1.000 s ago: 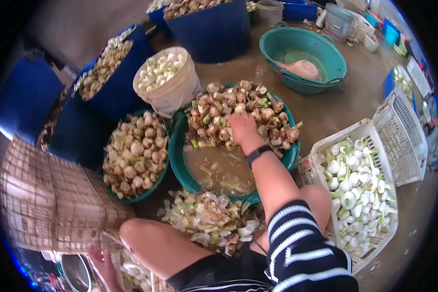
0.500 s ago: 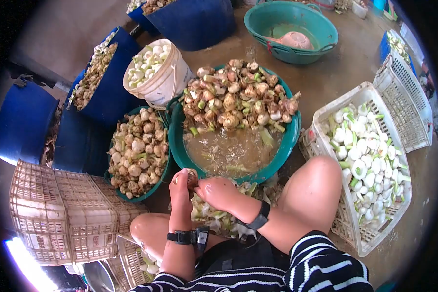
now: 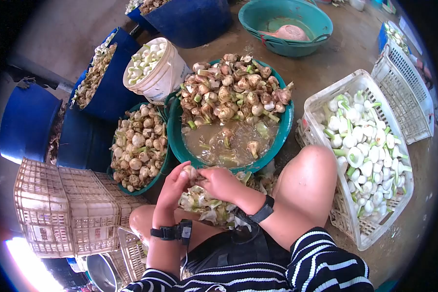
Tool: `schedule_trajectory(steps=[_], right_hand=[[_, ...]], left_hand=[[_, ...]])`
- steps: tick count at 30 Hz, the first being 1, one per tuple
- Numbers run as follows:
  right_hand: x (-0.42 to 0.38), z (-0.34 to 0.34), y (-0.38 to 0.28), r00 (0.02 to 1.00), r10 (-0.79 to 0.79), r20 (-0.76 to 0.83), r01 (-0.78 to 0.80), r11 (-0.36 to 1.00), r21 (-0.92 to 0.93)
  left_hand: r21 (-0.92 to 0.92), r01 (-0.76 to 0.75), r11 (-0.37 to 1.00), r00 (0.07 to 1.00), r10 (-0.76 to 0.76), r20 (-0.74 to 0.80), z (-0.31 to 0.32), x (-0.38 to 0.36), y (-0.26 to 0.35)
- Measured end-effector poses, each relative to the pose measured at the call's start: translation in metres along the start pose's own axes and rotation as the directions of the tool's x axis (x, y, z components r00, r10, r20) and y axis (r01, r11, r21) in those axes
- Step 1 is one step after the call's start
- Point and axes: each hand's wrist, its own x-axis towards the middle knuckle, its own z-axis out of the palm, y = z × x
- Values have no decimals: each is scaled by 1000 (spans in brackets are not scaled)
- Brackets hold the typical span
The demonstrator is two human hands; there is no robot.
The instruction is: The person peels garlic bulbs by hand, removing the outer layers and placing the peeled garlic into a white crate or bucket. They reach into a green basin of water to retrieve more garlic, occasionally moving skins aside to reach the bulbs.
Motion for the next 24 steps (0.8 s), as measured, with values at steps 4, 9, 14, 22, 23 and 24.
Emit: schedule_trajectory(steps=[4,9,14,22,23,24], right_hand=[[-15,7,-7,977,-138,161,200,848,-491],[-9,7,15,901,384,201,-404,912,71],[-7,2,1,723,512,463,-690,568,449],[2,0,9,669,454,588,-606,-123,786],[1,1,6,666,451,594,-611,-127,782],[1,-3,-2,730,411,547,-550,-122,826]], left_hand=[[489,-60,870,994,99,-54,-2,2,-15],[155,84,984,994,-71,-89,-6,-6,-29],[212,-104,972,994,106,4,-7,-18,-15],[660,-571,489,805,489,335,-4,-37,1],[659,-570,490,793,539,285,-6,-33,-10],[621,-532,576,806,570,161,-10,-27,-23]])
